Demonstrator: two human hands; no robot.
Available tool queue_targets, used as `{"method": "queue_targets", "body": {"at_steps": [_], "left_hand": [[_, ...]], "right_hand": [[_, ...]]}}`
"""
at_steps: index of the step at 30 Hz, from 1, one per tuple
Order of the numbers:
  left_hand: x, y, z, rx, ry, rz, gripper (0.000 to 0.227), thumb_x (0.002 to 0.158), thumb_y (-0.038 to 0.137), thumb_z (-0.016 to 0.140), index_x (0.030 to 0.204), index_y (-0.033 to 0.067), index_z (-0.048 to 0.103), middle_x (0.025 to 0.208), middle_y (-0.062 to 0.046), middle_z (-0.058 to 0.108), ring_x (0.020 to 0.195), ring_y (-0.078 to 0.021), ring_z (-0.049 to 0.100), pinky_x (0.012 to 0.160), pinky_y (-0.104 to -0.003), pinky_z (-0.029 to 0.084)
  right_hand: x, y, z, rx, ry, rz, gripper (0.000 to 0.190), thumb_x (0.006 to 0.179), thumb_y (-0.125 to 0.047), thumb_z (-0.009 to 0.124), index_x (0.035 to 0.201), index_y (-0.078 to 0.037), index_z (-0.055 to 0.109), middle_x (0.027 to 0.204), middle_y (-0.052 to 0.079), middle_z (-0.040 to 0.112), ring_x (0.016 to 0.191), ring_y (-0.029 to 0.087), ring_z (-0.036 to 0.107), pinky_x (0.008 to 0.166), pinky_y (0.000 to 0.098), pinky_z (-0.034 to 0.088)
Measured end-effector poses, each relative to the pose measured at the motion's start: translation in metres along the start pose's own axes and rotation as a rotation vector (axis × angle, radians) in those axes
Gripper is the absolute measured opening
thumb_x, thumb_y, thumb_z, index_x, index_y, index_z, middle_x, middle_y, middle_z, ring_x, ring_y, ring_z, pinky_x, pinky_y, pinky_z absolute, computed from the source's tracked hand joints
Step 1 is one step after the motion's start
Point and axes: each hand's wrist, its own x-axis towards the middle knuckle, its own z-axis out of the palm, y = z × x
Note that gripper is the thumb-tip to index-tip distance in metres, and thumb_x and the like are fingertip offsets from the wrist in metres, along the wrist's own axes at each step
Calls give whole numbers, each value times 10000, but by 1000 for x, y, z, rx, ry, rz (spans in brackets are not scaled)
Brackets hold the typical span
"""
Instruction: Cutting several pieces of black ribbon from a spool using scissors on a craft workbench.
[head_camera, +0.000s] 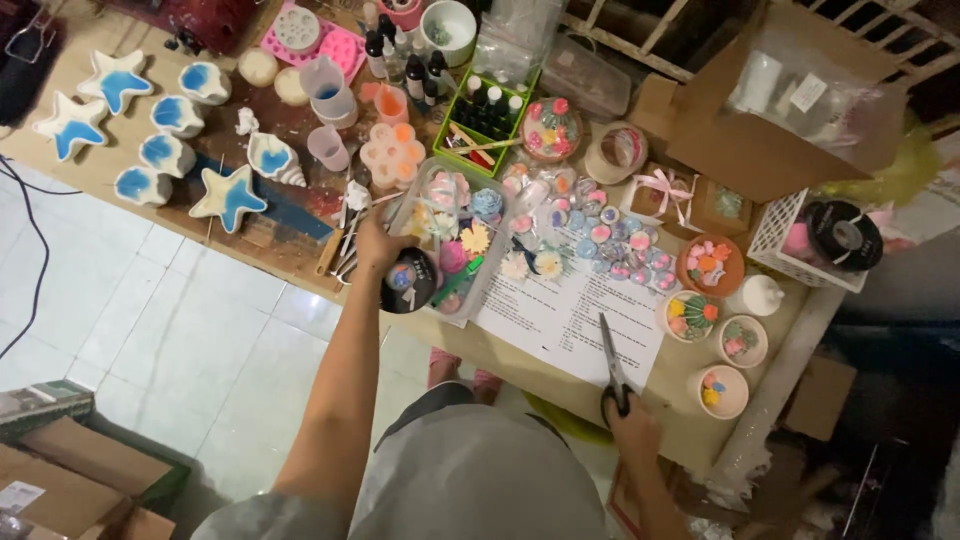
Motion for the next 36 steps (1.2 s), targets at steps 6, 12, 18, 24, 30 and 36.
{"method": "queue_targets", "body": {"at_steps": [6, 12, 18, 24, 30, 36], "left_hand": [[-41, 34, -13, -279, 171, -369, 938, 608, 224, 952, 1415, -6, 533, 1175, -205, 684, 1001, -295, 702, 860, -383, 575], [-131, 149, -6, -740, 109, -121, 666, 767, 101, 892, 1368, 10, 619, 1155, -139, 694, 1002, -175, 679, 858, -306, 583], [-207, 290, -38, -923, -36, -154, 642, 727, 51, 854, 1325, 34, 621, 1220, -26, 685, 668, -86, 542, 601, -267, 470], [-234, 284, -38, -789, -291, 86, 228, 884, 75, 812, 1099, 6, 784, 1053, -49, 700, 769, -58, 558, 685, -238, 452], [-247, 268, -36, -891, -328, 84, 78, 945, 73, 732, 964, -2, 723, 988, -41, 702, 870, -96, 640, 790, -253, 521], [-240, 243, -40, -978, -129, 75, 50, 964, 11, 641, 976, -13, 683, 1048, -37, 701, 947, -103, 632, 861, -247, 513]], "right_hand": [[59, 20, 7, 136, 170, -72, 547, 822, -321, 763, 1289, -54, 666, 1139, 240, 708, 1009, 446, 668, 886, 513, 527], [60, -20, -1, 329, 385, -222, 511, 843, -211, 826, 1269, 15, 658, 1117, 227, 694, 1040, 389, 671, 925, 466, 536], [-61, -207, -209, 1693, -482, -632, 680, 858, -410, 785, 1372, -35, 545, 1324, 23, 664, 1240, 105, 615, 1043, 241, 474], [-80, -195, -219, 1244, -324, -699, 282, 962, -95, 698, 1208, 36, 658, 1050, 60, 727, 942, 141, 671, 836, 282, 548], [-81, -191, -226, 1050, -330, -672, 240, 943, -128, 725, 1113, 8, 625, 941, 44, 737, 850, 127, 695, 790, 293, 562], [-95, -189, -217, 884, -116, -673, 488, 893, -209, 752, 1310, -17, 586, 874, 77, 695, 828, 143, 667, 793, 305, 529]]}}
